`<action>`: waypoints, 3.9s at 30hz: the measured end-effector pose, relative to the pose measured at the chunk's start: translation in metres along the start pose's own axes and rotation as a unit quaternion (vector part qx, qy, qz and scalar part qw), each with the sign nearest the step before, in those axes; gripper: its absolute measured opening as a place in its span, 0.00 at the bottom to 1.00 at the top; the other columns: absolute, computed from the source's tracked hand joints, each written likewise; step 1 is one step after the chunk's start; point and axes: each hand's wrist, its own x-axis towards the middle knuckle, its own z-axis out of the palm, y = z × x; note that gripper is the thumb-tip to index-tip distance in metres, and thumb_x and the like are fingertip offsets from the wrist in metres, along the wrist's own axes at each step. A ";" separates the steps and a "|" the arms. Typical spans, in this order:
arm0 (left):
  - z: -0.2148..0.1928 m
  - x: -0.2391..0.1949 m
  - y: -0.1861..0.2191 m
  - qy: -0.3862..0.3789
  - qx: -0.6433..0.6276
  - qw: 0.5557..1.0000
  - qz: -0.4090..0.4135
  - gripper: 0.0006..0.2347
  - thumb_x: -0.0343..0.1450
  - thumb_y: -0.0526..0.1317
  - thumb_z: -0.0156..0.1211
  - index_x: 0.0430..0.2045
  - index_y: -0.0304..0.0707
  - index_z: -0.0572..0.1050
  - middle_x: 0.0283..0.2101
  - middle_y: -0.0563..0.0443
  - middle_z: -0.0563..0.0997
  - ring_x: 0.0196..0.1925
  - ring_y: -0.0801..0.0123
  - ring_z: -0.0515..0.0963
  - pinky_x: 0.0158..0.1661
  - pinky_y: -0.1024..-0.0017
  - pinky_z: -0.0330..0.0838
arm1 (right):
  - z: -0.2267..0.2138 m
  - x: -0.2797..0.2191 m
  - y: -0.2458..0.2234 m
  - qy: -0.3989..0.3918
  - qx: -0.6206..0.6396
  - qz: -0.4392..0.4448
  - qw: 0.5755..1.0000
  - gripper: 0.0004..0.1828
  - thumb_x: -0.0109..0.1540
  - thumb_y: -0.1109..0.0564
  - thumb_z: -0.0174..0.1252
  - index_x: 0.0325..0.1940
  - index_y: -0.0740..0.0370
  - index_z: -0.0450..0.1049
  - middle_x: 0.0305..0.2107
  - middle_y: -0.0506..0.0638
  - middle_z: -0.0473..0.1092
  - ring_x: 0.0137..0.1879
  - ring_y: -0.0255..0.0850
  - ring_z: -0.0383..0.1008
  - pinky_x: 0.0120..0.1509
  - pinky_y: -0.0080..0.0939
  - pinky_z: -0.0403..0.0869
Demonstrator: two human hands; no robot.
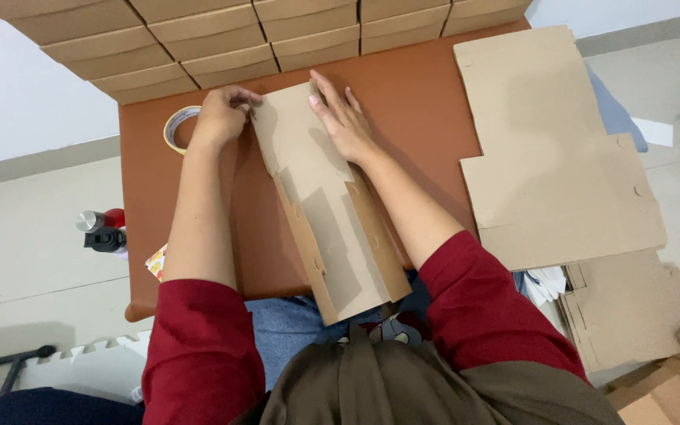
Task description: Assembling a cardboard box from a flat template and placing a thank you sticker inside.
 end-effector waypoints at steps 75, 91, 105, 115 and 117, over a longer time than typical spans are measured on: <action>0.149 -0.250 0.053 0.337 0.080 0.775 0.529 0.12 0.75 0.37 0.59 0.19 0.45 0.75 0.31 0.56 0.80 0.36 0.68 0.79 0.44 0.70 0.70 | -0.074 -0.189 -0.098 -0.054 -0.138 -0.129 0.980 0.04 0.64 0.64 0.59 0.34 0.63 0.78 0.26 0.53 0.73 0.33 0.47 0.75 0.34 0.43 0.75; 0.152 -0.249 0.053 0.322 0.032 0.801 0.503 0.11 0.77 0.37 0.55 0.22 0.45 0.78 0.31 0.57 0.80 0.35 0.69 0.81 0.50 0.67 0.70 | -0.069 -0.190 -0.090 -0.063 -0.081 -0.063 0.993 0.03 0.64 0.62 0.58 0.35 0.60 0.73 0.27 0.52 0.69 0.36 0.50 0.74 0.42 0.50 0.72; 0.147 -0.257 0.057 0.323 0.079 0.826 0.456 0.08 0.72 0.41 0.64 0.21 0.48 0.75 0.42 0.58 0.81 0.43 0.68 0.80 0.53 0.62 0.66 | -0.099 -0.149 -0.138 -0.260 -0.233 -0.055 0.936 0.09 0.65 0.60 0.53 0.37 0.58 0.80 0.27 0.53 0.78 0.39 0.51 0.79 0.50 0.51 0.70; 0.130 -0.260 0.060 0.257 0.078 0.851 0.452 0.06 0.73 0.38 0.62 0.25 0.45 0.74 0.43 0.54 0.80 0.46 0.61 0.79 0.49 0.62 0.70 | -0.085 -0.123 -0.122 -0.389 -0.279 -0.058 0.876 0.07 0.61 0.59 0.55 0.36 0.59 0.79 0.28 0.55 0.78 0.38 0.53 0.80 0.50 0.52 0.72; 0.118 -0.264 0.067 0.185 0.077 0.882 0.426 0.02 0.72 0.31 0.59 0.31 0.39 0.74 0.43 0.47 0.78 0.48 0.55 0.79 0.47 0.61 0.71 | -0.085 -0.123 -0.117 -0.394 -0.298 -0.073 0.866 0.09 0.65 0.58 0.50 0.38 0.61 0.76 0.27 0.57 0.77 0.37 0.57 0.79 0.50 0.55 0.72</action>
